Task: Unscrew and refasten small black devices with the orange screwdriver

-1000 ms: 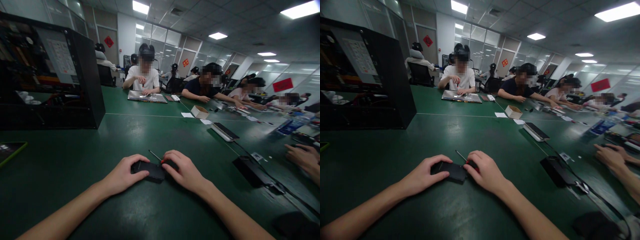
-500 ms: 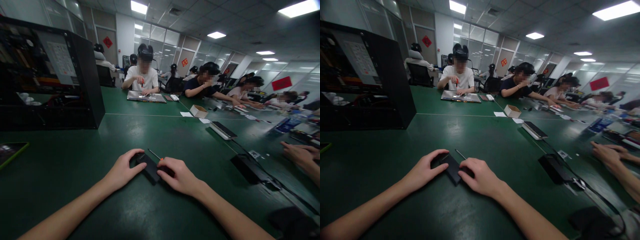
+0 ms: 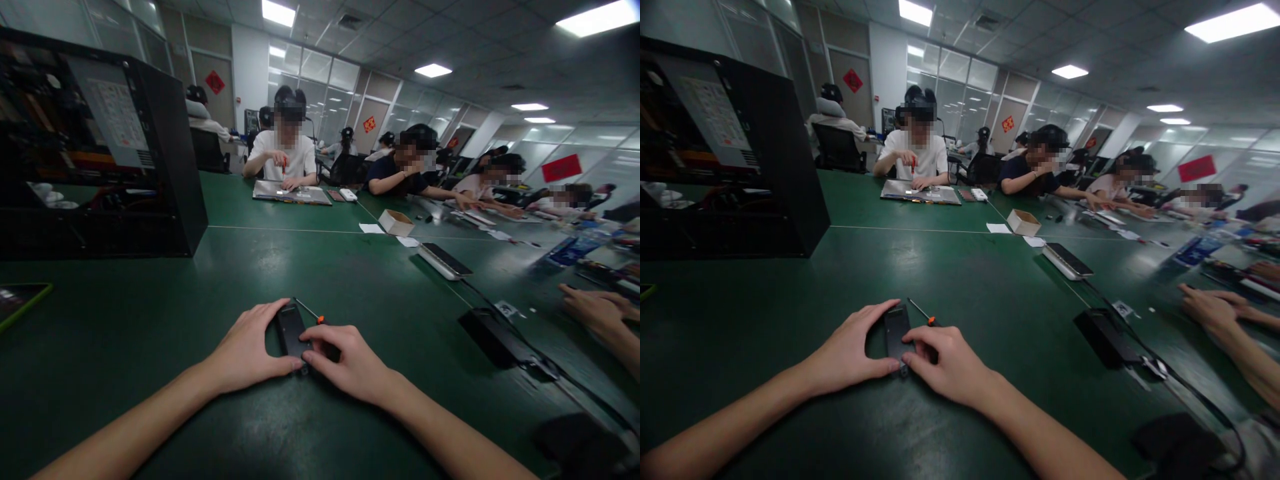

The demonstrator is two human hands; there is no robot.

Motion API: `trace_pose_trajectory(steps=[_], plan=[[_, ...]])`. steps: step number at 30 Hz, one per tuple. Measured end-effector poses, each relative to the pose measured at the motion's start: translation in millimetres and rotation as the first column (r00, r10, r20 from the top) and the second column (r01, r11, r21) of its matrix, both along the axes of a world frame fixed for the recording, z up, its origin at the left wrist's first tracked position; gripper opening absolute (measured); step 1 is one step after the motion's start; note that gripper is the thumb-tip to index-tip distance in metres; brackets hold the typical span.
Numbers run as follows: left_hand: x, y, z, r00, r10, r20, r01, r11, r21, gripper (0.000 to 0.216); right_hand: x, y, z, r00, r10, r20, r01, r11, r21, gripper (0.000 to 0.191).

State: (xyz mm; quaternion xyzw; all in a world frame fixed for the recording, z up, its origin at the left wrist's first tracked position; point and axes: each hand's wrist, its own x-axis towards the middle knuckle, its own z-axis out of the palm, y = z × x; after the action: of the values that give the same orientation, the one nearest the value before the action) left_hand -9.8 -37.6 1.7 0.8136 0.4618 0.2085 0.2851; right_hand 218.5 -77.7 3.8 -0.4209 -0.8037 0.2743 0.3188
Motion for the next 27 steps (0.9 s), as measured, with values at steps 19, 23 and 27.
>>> trace_pose_trajectory(steps=[19,23,27], plan=[[7.8,-14.6,3.9,0.995,-0.001,0.1,0.009,0.997,-0.072,0.096,5.1,2.3,1.1,0.995,0.08,0.059,-0.087,0.988,0.126,0.027],[9.7,-13.7,4.0,0.999,0.001,0.052,0.001,0.999,-0.04,0.1,5.0,3.5,0.7,0.993,0.079,0.088,-0.091,0.986,0.141,0.028],[10.7,-14.6,5.0,0.999,0.011,0.042,-0.01,0.999,-0.031,0.093,5.2,3.3,1.3,0.992,0.082,0.096,-0.096,0.985,0.146,0.028]])
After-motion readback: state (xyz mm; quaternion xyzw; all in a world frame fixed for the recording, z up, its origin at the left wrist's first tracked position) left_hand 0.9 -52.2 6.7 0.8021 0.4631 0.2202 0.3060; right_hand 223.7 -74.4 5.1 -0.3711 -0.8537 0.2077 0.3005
